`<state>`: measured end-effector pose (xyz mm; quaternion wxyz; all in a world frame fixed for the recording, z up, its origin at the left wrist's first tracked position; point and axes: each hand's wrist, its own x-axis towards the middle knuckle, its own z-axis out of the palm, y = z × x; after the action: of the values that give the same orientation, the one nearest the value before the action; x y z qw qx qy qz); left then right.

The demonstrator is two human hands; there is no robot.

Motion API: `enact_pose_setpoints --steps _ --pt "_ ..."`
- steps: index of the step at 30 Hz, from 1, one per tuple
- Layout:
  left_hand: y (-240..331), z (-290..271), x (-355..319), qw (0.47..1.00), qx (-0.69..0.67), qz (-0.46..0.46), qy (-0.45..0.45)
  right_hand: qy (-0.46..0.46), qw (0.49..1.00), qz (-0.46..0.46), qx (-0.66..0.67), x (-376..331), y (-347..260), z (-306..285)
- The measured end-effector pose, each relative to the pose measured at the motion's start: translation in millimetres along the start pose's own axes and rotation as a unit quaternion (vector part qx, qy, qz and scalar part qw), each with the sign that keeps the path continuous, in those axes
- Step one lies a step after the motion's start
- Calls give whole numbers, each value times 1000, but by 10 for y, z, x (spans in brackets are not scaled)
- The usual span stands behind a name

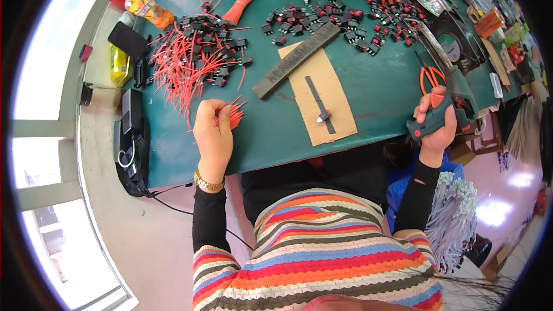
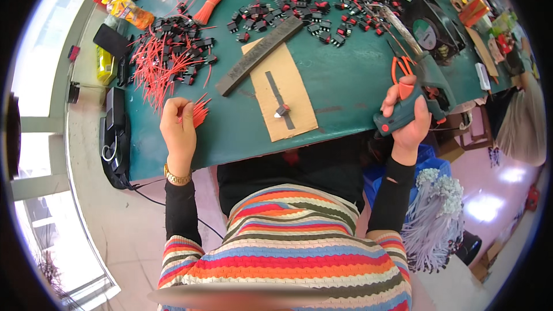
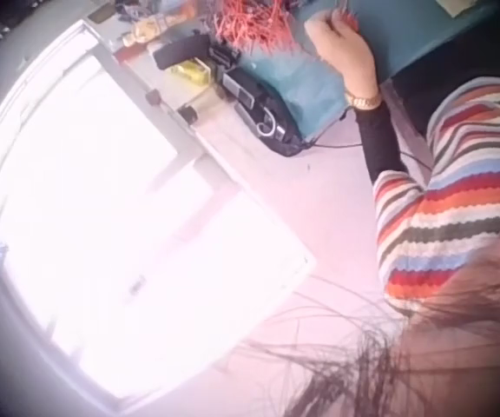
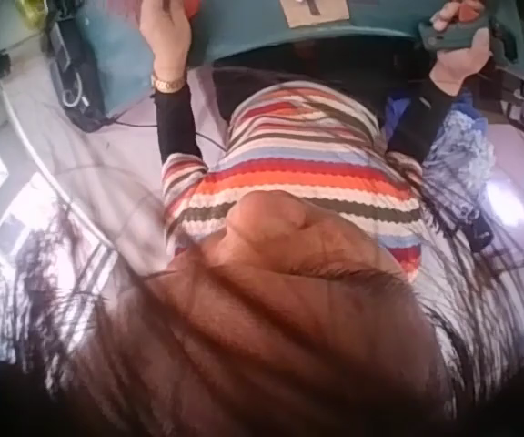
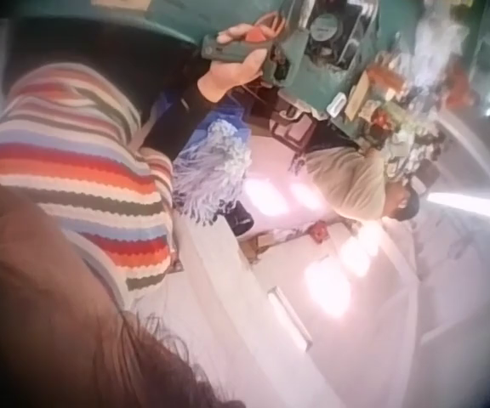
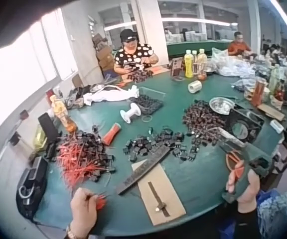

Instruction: The person assembles small electronic components by hand, joining wires and connectors using a soldering iron.

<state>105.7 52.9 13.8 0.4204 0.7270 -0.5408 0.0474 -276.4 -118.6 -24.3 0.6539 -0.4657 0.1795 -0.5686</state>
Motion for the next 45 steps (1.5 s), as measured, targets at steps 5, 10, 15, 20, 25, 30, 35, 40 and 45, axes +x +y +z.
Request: enact_pose_setpoints --steps 5,10,15,20,25,30,35,40,45 --pt "527 220 -90 981 -109 58 -153 5 1000 5 -7 3 -12 -13" --pt "717 523 -104 947 -185 195 -177 1 1000 -14 1 -3 -7 11" --pt "711 648 73 903 -123 346 -222 5 999 -32 0 6 -3 25" --pt "701 670 63 915 -160 296 -223 26 998 -56 -28 -29 -3 72" --pt "634 677 62 925 -206 190 -257 -16 996 -84 -21 -416 109 276" --pt "642 709 76 921 -212 181 -273 30 996 48 -68 -1122 192 639" --pt "656 698 79 927 -177 194 -267 -117 974 93 -170 -1323 23 728" --pt "683 706 94 926 -186 198 -263 -104 943 158 -275 -1436 103 755" --pt "678 739 73 926 -198 199 -252 -137 931 110 -319 -1493 205 760"
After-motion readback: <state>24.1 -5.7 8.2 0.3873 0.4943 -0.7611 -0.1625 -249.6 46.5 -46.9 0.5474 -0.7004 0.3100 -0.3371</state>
